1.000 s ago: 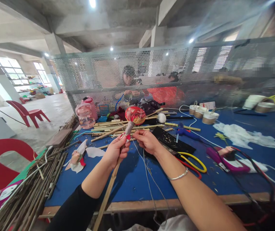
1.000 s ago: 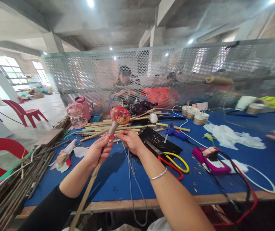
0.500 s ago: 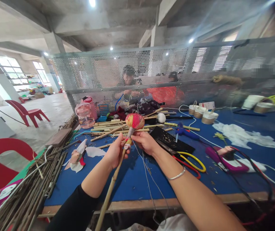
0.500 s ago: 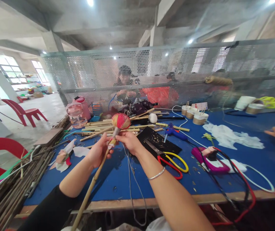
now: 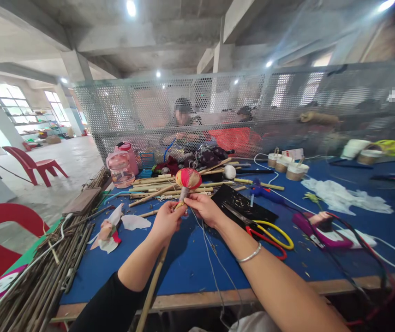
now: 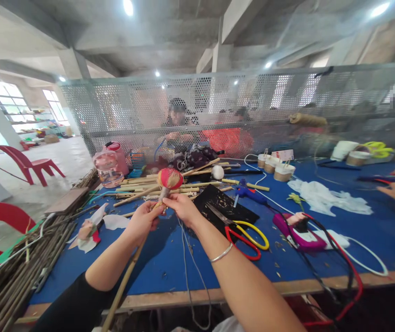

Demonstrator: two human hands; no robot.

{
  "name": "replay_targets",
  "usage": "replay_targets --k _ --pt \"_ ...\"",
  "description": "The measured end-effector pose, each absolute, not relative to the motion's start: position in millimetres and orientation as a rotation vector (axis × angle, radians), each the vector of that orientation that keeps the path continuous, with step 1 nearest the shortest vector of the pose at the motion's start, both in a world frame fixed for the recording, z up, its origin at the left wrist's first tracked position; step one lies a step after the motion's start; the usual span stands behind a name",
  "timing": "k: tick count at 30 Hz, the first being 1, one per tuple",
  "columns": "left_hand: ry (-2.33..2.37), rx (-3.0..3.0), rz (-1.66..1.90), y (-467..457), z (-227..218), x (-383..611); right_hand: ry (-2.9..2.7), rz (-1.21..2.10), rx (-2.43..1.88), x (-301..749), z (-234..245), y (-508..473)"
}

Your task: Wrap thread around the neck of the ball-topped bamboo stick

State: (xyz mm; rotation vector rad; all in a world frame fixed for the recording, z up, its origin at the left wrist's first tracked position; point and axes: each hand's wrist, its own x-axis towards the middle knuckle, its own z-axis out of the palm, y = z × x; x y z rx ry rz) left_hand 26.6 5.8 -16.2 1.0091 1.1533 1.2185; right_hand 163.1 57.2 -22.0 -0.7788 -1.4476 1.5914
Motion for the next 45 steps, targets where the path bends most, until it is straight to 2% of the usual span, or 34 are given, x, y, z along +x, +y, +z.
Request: replay_targets --k 6,10,16,25,34,45 --pt "0.694 0.903 1.079 -2.1 -0.6 18.9 -1.418 1.776 -0.57 172.6 -15.5 56.3" --pt "0.502 0.803 0.932 -2.8 -2.6 17.2 -1.398 1.772 -0.495 176.5 -15.9 53.9" --pt "0.905 0.869 0.992 5.1 -11.8 19.2 -1.334 1.741 -0.711 173.2 -10.0 51.2" --pt "1.166 1.013 1.286 16.0 -25.3 18.7 -1.391 1.704 -0.822 166.7 -13.8 48.2" --pt "1.259 1.305 1.308 17.8 -29.0 17.0 -1.364 1.71 -0.876 165.1 -13.7 47.8" --pt "1.238 1.243 1.278 12.7 -21.8 17.9 -1.379 1.703 -0.898 163.1 -17.8 47.9"
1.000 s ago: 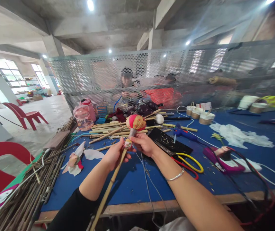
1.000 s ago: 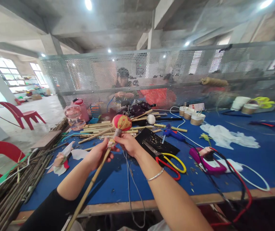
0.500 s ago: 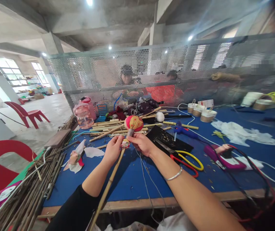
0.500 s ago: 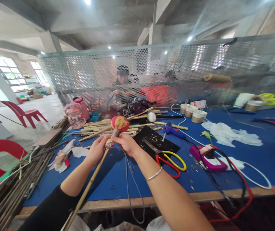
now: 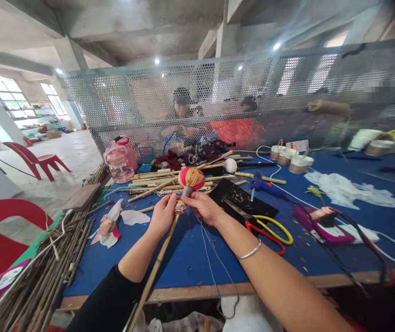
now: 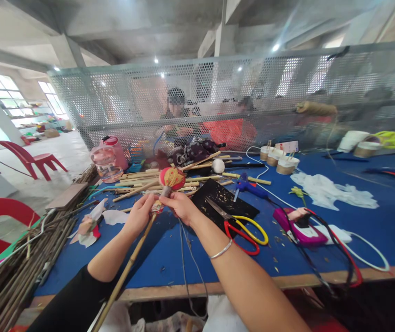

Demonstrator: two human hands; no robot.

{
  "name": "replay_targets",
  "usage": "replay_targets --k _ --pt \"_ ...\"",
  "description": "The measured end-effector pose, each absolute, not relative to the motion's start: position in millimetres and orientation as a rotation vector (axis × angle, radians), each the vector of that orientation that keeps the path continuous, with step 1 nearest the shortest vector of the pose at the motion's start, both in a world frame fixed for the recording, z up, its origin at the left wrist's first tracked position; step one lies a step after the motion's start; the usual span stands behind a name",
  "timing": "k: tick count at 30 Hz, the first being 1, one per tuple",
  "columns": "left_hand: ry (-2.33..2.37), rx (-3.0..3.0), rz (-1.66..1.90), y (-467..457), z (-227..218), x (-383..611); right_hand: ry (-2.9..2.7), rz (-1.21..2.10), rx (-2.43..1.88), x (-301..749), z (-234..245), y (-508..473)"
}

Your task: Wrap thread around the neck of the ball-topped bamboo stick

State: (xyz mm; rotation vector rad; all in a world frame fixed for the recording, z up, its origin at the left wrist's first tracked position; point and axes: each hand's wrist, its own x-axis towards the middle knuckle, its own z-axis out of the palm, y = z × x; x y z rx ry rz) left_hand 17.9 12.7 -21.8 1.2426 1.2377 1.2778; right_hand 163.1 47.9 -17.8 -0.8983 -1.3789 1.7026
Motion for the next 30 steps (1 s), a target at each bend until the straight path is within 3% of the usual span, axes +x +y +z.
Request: replay_targets --k 6,14,21,30 --pt "1.25 1.188 1.055 1.8 -18.9 25.6 -1.363 1.661 -0.913 161.4 -26.1 52.1" --pt "1.139 0.99 1.101 2.0 -12.2 28.2 -1.333 1.72 -0.795 166.8 -22.7 54.3" --pt "1.153 0.908 1.085 7.1 -6.3 19.3 -1.336 1.55 -0.887 171.9 -12.2 47.9" --pt "0.909 0.682 0.931 8.7 -8.7 14.9 -1.168 1.765 -0.829 169.6 -20.9 53.7"
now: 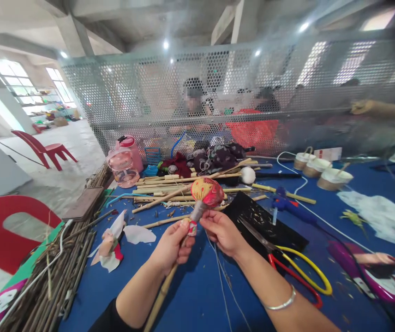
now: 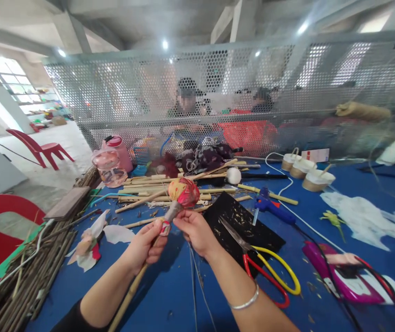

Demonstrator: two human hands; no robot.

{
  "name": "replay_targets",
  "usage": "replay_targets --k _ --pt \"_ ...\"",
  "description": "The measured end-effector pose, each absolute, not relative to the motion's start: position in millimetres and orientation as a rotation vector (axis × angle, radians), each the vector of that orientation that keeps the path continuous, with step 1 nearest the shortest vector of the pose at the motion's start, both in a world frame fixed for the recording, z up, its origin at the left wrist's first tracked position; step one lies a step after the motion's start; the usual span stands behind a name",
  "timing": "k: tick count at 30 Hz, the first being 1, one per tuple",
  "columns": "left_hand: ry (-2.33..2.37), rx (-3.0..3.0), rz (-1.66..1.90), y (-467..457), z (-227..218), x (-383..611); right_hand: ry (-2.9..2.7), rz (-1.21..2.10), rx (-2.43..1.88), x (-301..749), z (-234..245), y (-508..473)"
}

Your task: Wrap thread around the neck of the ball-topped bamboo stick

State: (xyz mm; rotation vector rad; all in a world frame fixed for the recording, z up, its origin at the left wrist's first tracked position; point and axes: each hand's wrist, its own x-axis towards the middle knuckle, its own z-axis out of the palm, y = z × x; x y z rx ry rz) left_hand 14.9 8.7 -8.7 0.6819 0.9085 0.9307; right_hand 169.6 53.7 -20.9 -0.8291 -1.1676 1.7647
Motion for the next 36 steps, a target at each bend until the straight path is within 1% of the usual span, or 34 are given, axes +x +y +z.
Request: replay_targets --k 4,7,10,12,16,18,21,25,29,32,36 --pt "0.79 0.605 0.824 10.1 -17.2 14.7 -1.229 1.853 -0.732 175.2 -19.8 54.6" --pt "0.87 0.611 0.791 9.6 -18.4 17.7 -1.243 1.836 -0.77 176.2 -22.3 53.8" --pt "1.015 0.662 0.886 5.8 -14.6 21.4 -1.237 1.8 -0.817 171.6 -24.6 53.8" --pt "1.122 0.802 0.96 2.0 -13.6 24.2 -1.225 1.787 -0.819 167.6 -25.3 54.3" --pt "1.31 1.202 1.129 -2.9 -23.5 31.7 -1.211 1.704 -0.827 163.2 -26.2 55.3" --pt "1.32 1.253 1.185 -1.3 -29.9 34.0 -1.215 1.645 -0.833 163.0 -26.4 55.7" --pt "1.22 1.149 1.117 4.4 -31.0 31.5 -1.271 1.605 -0.808 164.5 -25.3 57.1" --pt "1.056 1.033 1.093 9.1 -20.0 21.7 -1.33 1.542 -0.832 169.9 -19.2 58.1" --pt "1.019 0.989 1.089 9.4 -14.3 16.7 -1.344 1.476 -0.855 174.0 -11.7 54.9" --pt "0.984 0.956 1.098 7.6 -13.3 16.9 -1.313 1.492 -0.859 172.9 -12.0 53.9" --pt "0.805 0.853 1.069 3.4 -8.5 17.1 -1.216 1.621 -0.791 170.7 -17.7 56.3"
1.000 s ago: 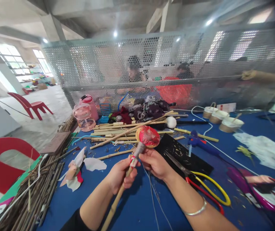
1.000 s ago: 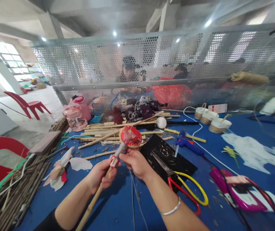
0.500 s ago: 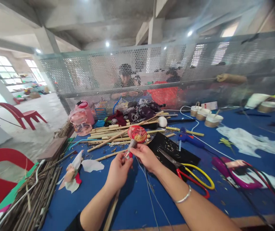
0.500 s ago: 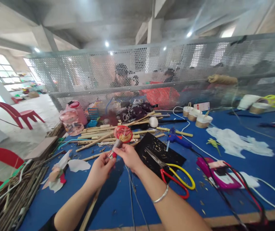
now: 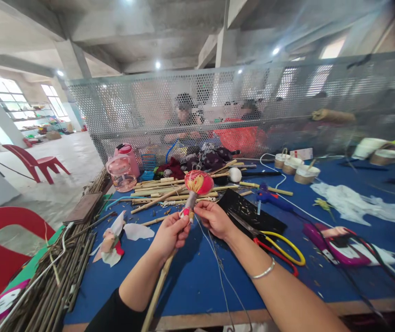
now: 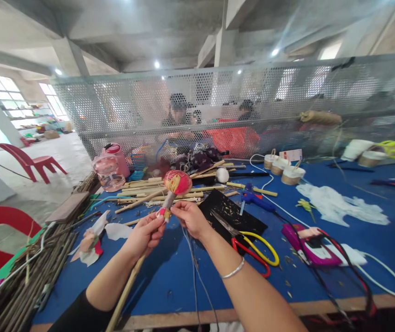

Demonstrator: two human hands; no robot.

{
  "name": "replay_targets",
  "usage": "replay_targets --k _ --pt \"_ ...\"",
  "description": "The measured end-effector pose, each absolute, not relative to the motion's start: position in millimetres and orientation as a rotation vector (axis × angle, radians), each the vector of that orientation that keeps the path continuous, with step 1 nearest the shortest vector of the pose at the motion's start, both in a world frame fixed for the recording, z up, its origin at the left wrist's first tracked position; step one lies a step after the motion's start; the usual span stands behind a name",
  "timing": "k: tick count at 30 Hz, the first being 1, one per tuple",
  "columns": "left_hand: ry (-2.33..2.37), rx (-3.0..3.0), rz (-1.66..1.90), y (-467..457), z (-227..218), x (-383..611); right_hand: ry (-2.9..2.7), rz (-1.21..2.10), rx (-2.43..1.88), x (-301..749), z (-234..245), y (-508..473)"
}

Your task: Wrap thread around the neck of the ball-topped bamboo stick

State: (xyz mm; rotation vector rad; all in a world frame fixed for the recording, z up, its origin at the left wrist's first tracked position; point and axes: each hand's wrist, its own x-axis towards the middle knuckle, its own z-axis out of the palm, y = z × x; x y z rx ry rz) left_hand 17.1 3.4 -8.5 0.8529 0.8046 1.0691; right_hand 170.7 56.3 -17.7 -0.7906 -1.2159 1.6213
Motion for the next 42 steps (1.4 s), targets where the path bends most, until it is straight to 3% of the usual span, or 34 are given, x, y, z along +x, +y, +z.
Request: replay_targets --k 8,17,24,34,38,42 --pt "0.75 0.754 0.818 2.6 -14.1 19.9 -1.253 1.785 -0.671 179.8 -21.8 58.5" --pt "1.161 1.102 1.189 5.5 -22.8 29.4 -1.302 1.652 -0.83 169.3 -26.7 58.8" --pt "1.098 0.99 1.227 7.2 -12.9 19.1 -1.255 1.562 -0.867 170.7 -20.2 54.4" --pt "0.661 0.771 1.0 2.1 -8.9 18.0 -1.18 1.801 -0.63 177.4 -13.0 51.6" --pt "0.824 0.73 0.913 4.8 -13.2 19.2 -1.199 1.791 -0.709 176.8 -17.0 53.5" --pt "1.08 0.928 1.108 3.9 -16.7 24.5 -1.206 1.751 -0.836 167.0 -24.3 56.7"
